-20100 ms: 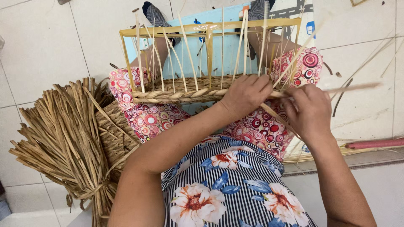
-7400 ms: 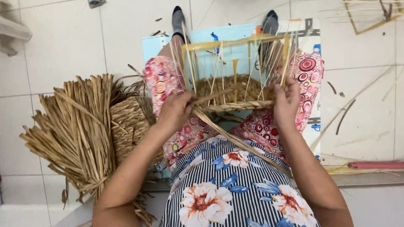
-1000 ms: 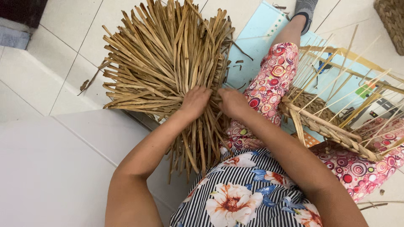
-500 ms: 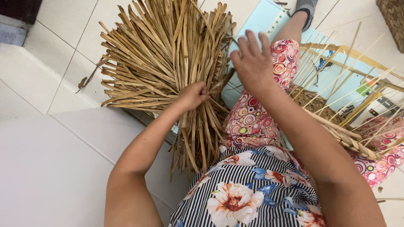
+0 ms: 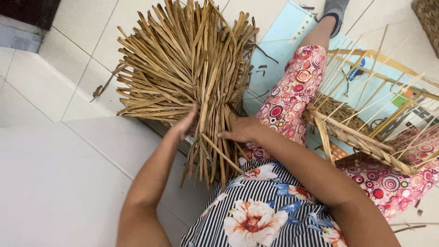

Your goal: The person weaves dried plant fibers through a wooden frame to create a basket-like structure, handling individual strips and threading them between vertical wooden sticks.

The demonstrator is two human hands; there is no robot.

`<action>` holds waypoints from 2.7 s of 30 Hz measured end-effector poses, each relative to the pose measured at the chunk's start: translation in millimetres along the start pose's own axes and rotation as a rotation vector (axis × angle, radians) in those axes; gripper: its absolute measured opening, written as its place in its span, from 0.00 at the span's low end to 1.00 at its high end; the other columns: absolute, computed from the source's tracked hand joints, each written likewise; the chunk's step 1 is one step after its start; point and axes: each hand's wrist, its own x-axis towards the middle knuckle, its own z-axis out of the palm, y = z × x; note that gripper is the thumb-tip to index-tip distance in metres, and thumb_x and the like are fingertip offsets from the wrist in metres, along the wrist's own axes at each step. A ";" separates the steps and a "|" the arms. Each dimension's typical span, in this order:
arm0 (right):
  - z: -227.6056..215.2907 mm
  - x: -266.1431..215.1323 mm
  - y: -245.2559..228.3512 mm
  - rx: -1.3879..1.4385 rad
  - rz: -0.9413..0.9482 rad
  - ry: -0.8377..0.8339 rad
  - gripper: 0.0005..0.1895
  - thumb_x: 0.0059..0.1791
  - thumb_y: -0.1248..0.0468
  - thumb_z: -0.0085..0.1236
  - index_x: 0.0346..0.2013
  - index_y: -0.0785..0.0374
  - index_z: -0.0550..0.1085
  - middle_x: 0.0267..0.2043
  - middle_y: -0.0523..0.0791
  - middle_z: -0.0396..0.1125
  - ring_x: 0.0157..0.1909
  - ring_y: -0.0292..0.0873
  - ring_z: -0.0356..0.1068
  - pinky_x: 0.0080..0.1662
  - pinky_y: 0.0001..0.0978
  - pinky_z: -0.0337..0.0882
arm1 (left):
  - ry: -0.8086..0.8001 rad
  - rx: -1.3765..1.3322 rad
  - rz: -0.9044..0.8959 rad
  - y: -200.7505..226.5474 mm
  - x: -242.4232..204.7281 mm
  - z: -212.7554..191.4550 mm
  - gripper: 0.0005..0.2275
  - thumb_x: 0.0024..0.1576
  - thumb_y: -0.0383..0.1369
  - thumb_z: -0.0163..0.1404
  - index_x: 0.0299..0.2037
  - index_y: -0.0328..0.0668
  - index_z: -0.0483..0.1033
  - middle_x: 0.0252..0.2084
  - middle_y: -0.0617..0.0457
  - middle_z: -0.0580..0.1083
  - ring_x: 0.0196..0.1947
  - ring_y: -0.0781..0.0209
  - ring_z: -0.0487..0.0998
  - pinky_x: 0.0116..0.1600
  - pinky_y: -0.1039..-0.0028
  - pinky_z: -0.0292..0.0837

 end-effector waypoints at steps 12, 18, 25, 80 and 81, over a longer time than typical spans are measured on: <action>36.1 11.2 13.8 0.035 -0.258 0.136 0.53 0.49 0.46 0.55 0.68 0.84 0.42 0.54 0.67 0.67 0.52 0.64 0.72 0.55 0.49 0.72 | -0.194 -0.496 0.260 40.6 32.5 58.9 0.36 0.49 0.48 0.62 0.65 0.34 0.70 0.58 0.39 0.76 0.54 0.46 0.79 0.59 0.57 0.75; -1.0 -1.4 -0.3 0.264 -0.499 0.375 0.50 0.48 0.41 0.53 0.69 0.75 0.50 0.59 0.64 0.65 0.58 0.62 0.70 0.59 0.47 0.71 | -0.030 -0.063 0.654 112.0 -1.1 6.6 0.33 0.50 0.44 0.60 0.63 0.36 0.66 0.58 0.45 0.75 0.59 0.56 0.76 0.66 0.64 0.70; -65.3 -30.4 -25.4 0.215 -0.720 0.607 0.49 0.50 0.40 0.56 0.74 0.65 0.50 0.75 0.61 0.48 0.67 0.64 0.61 0.66 0.50 0.61 | 0.279 0.281 0.884 227.6 -186.5 -63.1 0.30 0.44 0.38 0.62 0.58 0.35 0.71 0.53 0.45 0.77 0.54 0.53 0.80 0.63 0.68 0.73; 7.2 -190.3 88.6 0.561 -0.400 0.838 0.19 0.48 0.64 0.61 0.54 0.63 0.75 0.50 0.48 0.76 0.51 0.44 0.77 0.50 0.34 0.75 | 0.863 -0.439 1.296 193.0 -145.0 -65.2 0.03 0.72 0.29 0.45 0.48 0.40 0.64 0.39 0.49 0.77 0.37 0.63 0.82 0.43 0.73 0.85; 7.0 -189.2 88.4 0.575 -0.430 0.849 0.17 0.49 0.65 0.60 0.53 0.63 0.76 0.49 0.47 0.76 0.51 0.43 0.77 0.50 0.34 0.75 | 0.789 -0.583 1.452 195.5 -165.7 -54.9 0.02 0.72 0.26 0.44 0.50 0.38 0.63 0.40 0.48 0.75 0.36 0.61 0.80 0.41 0.72 0.84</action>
